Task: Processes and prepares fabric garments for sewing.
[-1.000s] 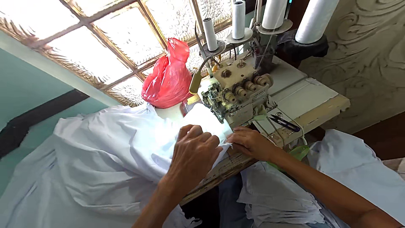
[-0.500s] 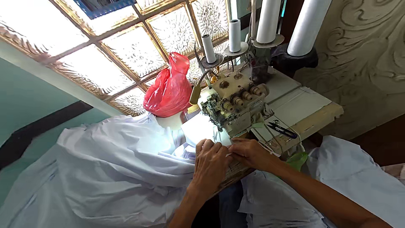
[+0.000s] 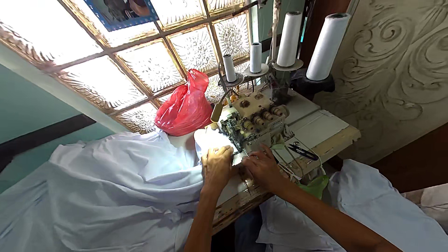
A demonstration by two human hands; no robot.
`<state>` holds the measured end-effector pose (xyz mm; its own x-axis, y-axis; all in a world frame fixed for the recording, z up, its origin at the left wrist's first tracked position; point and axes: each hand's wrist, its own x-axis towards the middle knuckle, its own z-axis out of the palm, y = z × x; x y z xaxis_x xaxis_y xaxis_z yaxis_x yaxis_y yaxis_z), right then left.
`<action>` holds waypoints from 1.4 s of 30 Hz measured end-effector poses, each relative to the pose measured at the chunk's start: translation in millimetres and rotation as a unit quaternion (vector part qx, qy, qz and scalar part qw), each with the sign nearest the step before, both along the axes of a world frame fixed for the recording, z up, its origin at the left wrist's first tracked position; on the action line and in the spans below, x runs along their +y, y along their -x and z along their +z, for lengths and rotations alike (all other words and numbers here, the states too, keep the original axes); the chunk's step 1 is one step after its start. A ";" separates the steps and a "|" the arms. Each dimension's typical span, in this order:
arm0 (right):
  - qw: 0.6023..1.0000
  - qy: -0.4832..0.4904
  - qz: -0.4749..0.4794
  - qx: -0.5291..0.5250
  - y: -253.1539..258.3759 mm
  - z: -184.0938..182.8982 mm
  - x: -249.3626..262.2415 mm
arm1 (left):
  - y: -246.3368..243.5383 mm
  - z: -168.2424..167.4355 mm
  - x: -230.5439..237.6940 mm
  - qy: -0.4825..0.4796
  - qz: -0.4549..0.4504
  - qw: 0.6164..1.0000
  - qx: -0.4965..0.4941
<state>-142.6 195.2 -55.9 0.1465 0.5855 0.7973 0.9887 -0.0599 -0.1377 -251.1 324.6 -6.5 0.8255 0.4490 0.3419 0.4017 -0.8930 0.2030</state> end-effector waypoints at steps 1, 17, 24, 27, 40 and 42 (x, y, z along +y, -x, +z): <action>1.000 0.003 0.007 0.003 0.8 0.5 -6.8 | -1.1 0.1 2.7 0.006 0.014 1.000 0.011; 0.863 0.386 -0.240 0.220 -80.0 -6.6 -78.3 | 51.8 -11.4 -50.0 -0.058 0.080 0.995 -0.032; 0.878 0.340 -0.101 0.321 -29.5 53.8 -54.9 | 51.9 -13.2 -54.0 -0.031 0.092 0.995 -0.013; 0.884 0.353 -0.031 0.306 -6.9 72.9 -25.8 | 52.6 -15.3 -55.0 -0.031 0.092 0.995 -0.019; 0.943 0.187 -0.026 0.273 -2.0 57.4 -6.0 | 60.7 -27.4 -45.3 0.043 0.031 0.982 -0.181; 0.951 0.137 -0.089 0.262 -21.8 37.2 -27.2 | 73.6 -22.6 -54.2 0.112 -0.050 0.970 -0.212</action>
